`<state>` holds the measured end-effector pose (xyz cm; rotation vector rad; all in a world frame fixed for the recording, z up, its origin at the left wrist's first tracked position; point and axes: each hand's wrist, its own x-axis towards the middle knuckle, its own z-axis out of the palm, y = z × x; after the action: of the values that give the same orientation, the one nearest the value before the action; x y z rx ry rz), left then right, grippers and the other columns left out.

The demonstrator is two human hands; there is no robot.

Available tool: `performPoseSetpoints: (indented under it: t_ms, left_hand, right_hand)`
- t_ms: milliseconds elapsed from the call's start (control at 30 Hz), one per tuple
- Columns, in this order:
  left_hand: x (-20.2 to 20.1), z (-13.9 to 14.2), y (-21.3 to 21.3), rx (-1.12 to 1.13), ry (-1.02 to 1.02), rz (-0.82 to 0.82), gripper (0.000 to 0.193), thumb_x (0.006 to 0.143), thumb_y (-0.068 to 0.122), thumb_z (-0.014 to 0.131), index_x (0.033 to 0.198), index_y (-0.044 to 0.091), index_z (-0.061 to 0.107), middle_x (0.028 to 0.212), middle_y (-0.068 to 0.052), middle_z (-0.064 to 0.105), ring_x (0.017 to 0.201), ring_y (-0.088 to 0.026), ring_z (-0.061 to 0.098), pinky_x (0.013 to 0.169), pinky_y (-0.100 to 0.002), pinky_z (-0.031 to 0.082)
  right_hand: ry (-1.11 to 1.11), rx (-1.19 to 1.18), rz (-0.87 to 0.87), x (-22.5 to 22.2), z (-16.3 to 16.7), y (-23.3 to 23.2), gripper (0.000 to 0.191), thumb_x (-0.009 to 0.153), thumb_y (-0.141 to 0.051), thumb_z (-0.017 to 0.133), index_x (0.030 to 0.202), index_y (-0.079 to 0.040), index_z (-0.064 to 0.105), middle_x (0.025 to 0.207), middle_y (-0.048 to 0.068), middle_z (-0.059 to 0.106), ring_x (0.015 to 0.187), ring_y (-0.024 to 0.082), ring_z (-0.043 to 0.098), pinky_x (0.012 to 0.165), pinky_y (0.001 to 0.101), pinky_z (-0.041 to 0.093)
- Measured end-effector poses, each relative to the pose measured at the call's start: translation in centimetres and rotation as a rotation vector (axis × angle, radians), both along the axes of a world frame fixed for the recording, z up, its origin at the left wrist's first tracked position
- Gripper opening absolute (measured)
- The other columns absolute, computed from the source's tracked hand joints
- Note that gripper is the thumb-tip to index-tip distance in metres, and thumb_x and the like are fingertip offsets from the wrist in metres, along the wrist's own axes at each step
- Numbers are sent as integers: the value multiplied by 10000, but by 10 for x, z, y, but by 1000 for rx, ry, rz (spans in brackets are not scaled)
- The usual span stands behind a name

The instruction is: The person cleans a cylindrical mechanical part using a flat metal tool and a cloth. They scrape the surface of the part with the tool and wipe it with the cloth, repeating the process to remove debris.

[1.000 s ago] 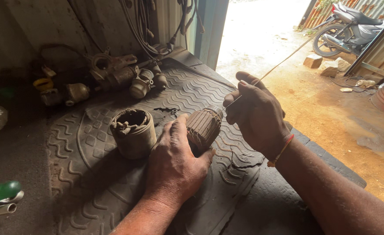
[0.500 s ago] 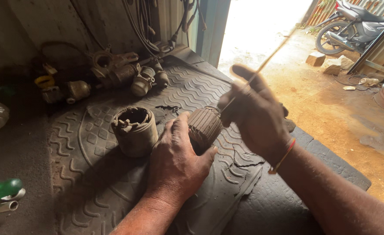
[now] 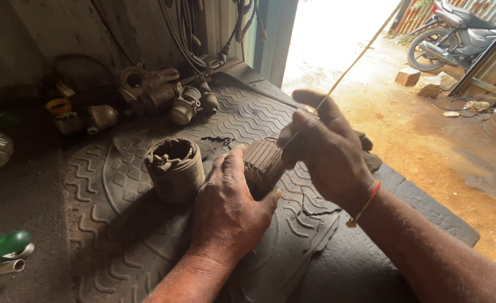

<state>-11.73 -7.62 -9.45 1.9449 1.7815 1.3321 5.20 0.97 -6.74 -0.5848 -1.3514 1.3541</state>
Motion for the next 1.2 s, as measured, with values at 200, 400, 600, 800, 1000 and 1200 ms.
performPoseSetpoints:
  t_ms: [200, 400, 600, 800, 1000, 1200]
  left_hand:
    - [1, 0, 1, -46, -9, 6, 902, 675, 296, 889, 1410, 29, 438, 1272, -268, 576, 1137, -432, 610, 935, -492, 511]
    - [1, -1, 2, -6, -2, -1, 875, 686, 294, 894, 1374, 5, 438, 1271, -279, 577, 1148, -439, 608, 943, -496, 509]
    - [1, -3, 1, 2, 4, 0, 876, 684, 294, 893, 1378, 12, 438, 1270, -275, 581, 1140, -443, 610, 937, -504, 510]
    - [1, -3, 1, -30, 0, 7, 875, 692, 309, 882, 1386, 21, 433, 1278, -273, 574, 1134, -443, 611, 923, -510, 512]
    - [2, -4, 2, 14, 27, 2, 890, 686, 310, 892, 1381, 2, 428, 1268, -285, 574, 1134, -453, 605, 928, -513, 508]
    - [2, -2, 1, -14, 13, 12, 874, 690, 321, 887, 1378, 19, 439, 1256, -267, 586, 1135, -436, 613, 933, -499, 515]
  right_hand:
    - [25, -51, -54, 1, 5, 3, 390, 1053, -173, 509, 1401, -3, 460, 860, 125, 675, 676, 182, 648, 610, 330, 552]
    - [38, -40, 49, -2, 1, -1, 392, 1051, -174, 513, 1402, -8, 455, 882, 127, 670, 740, 182, 664, 641, 331, 566]
    - [26, -26, -7, 0, 2, -1, 377, 1043, -180, 524, 1376, -12, 471, 859, 129, 675, 701, 194, 658, 612, 333, 563]
    - [-5, -26, -16, -2, 3, -1, 379, 1040, -170, 513, 1380, -10, 474, 861, 121, 676, 707, 191, 661, 617, 330, 564]
    - [-10, -44, -29, -1, 3, -3, 383, 1035, -170, 515, 1379, -5, 478, 841, 120, 670, 703, 180, 654, 614, 334, 561]
    - [-23, -8, -90, -1, 5, -2, 379, 1048, -168, 516, 1384, 2, 472, 836, 120, 666, 682, 180, 643, 609, 325, 549]
